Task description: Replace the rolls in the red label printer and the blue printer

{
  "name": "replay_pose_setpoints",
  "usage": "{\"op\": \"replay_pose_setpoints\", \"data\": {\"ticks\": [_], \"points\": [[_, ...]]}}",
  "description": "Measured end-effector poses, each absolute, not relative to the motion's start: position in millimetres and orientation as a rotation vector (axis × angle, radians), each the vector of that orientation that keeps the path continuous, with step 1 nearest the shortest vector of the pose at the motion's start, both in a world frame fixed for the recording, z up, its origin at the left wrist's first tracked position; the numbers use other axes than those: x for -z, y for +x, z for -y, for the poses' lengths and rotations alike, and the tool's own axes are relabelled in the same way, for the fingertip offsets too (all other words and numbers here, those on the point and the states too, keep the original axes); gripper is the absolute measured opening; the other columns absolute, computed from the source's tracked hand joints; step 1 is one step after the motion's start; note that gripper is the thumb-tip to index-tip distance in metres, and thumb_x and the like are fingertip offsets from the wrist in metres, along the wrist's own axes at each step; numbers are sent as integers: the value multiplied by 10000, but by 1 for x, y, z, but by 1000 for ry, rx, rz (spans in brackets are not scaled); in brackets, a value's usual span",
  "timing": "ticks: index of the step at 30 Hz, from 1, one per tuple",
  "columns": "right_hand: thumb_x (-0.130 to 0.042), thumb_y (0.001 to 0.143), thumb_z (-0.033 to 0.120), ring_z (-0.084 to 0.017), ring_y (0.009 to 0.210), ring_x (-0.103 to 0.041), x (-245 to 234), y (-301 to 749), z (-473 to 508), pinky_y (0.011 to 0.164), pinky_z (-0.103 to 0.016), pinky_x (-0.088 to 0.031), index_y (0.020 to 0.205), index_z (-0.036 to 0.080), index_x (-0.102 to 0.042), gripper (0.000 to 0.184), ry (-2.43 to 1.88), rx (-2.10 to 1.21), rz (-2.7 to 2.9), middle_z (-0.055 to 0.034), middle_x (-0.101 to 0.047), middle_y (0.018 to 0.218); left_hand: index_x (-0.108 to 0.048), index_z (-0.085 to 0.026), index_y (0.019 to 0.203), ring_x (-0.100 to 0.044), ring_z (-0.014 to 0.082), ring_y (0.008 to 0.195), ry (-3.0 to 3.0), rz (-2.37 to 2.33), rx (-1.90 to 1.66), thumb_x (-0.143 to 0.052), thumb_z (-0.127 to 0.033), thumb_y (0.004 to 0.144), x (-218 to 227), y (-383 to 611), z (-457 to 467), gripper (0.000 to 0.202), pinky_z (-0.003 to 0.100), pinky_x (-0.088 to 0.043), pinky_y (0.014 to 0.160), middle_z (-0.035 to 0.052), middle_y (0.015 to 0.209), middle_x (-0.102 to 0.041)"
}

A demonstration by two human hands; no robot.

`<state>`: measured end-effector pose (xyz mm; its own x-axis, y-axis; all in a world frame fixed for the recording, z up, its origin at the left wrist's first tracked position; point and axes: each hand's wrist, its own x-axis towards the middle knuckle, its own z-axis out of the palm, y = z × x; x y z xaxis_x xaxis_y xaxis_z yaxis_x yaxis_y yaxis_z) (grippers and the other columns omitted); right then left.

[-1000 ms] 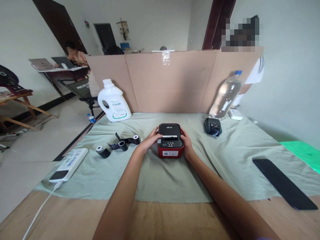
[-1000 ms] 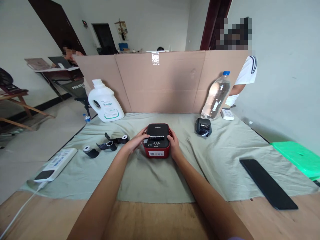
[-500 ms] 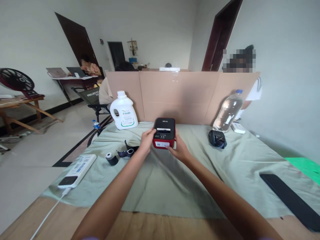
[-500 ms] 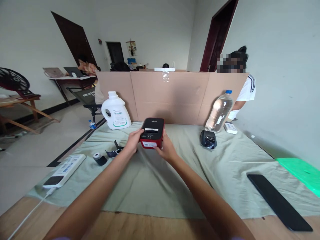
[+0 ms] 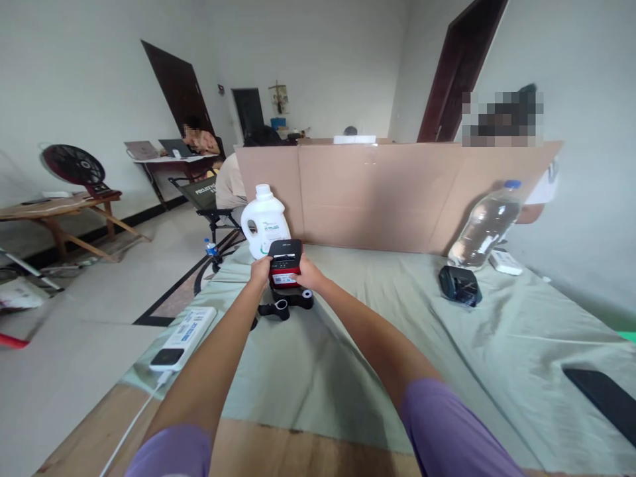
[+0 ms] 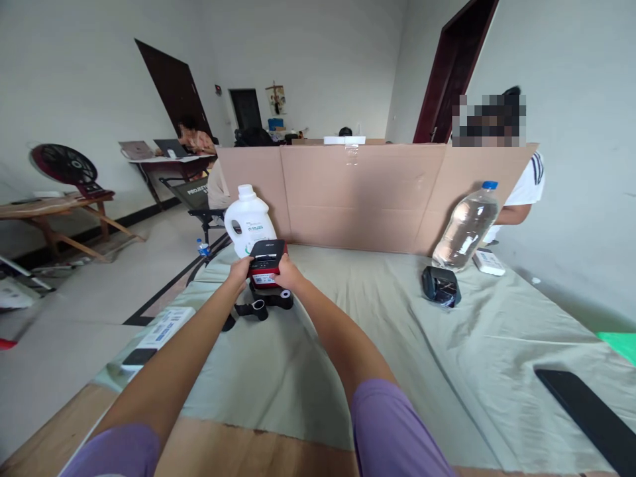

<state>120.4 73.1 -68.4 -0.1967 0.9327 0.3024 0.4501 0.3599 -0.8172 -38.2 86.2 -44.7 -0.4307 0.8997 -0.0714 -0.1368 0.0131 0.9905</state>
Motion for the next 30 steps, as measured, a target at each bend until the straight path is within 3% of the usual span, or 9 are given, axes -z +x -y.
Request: {"op": "replay_pose_setpoints", "data": {"ticks": [4,7,11,13,16,21,24,27,30], "points": [[-768,722,245,-340,1183,-619,69,121,-76,1043,-542,-460,1275,212,-491,620,-1264,-746,1804,-108,-672,1223,-712,-125,762,-685,246,829,889,-1526,-1523,-672,-194,663,48,-43,-96,127,362,-553,793,61,699,-702],[-744,776,362,-350,1210,-619,78,145,-55,1052,-555,-462,1307,224,-545,584,-1263,-821,1727,-117,-664,1285,-721,-133,779,-688,283,953,956,-1595,-1516,-660,-194,683,43,-48,-92,130,388,-534,880,96,820,-739],[-659,833,461,-378,1253,-597,109,223,23,1096,-623,-409,1300,189,-624,542,-1354,-718,1640,-178,-625,1357,-702,-196,1106,-594,239,1240,1071,-1657,-1711,-520,-240,819,34,-35,-55,343,345,-431,1086,75,1236,-696],[-670,828,437,-376,1292,-571,125,273,76,1126,-648,-371,1274,231,-663,491,-1371,-600,1692,-161,-639,1345,-637,-209,1228,-563,214,1290,1288,-1592,-1885,-422,-259,890,34,-12,-24,403,349,-388,1137,73,1324,-652],[-643,869,388,-358,1382,-488,134,333,158,1165,-655,-332,1297,311,-660,435,-1475,-459,1790,-105,-592,1423,-610,-230,1234,-455,203,1408,1531,-1474,-1796,-365,-252,926,41,36,26,394,373,-325,1187,70,1379,-617],[-576,927,360,-337,1437,-420,126,363,269,1179,-642,-338,1394,342,-587,467,-1644,-356,1900,-79,-518,1495,-660,-219,1131,-574,223,1294,1605,-1314,-1517,-424,-255,922,48,104,97,317,385,-405,1138,74,1255,-691],[-526,963,350,-310,1442,-420,122,370,310,1180,-606,-360,1388,292,-586,433,-1702,-360,1889,-84,-516,1503,-700,-202,1079,-638,241,1198,1643,-1304,-1364,-487,-284,916,51,121,137,280,406,-476,1068,75,1183,-726],[-479,985,365,-298,1368,-515,120,398,335,1134,-554,-439,1280,210,-641,371,-1760,-290,1747,-126,-582,1433,-718,-204,1108,-657,254,1156,1806,-1389,-1173,-517,-314,923,66,114,188,295,451,-498,1045,79,1170,-734],[-493,974,392,-296,1242,-621,116,439,361,1061,-522,-513,1216,199,-651,348,-1824,-161,1602,-138,-658,1320,-719,-237,1154,-661,259,1156,2077,-1466,-1071,-535,-314,924,99,81,259,305,478,-500,1060,71,1194,-732]]}}
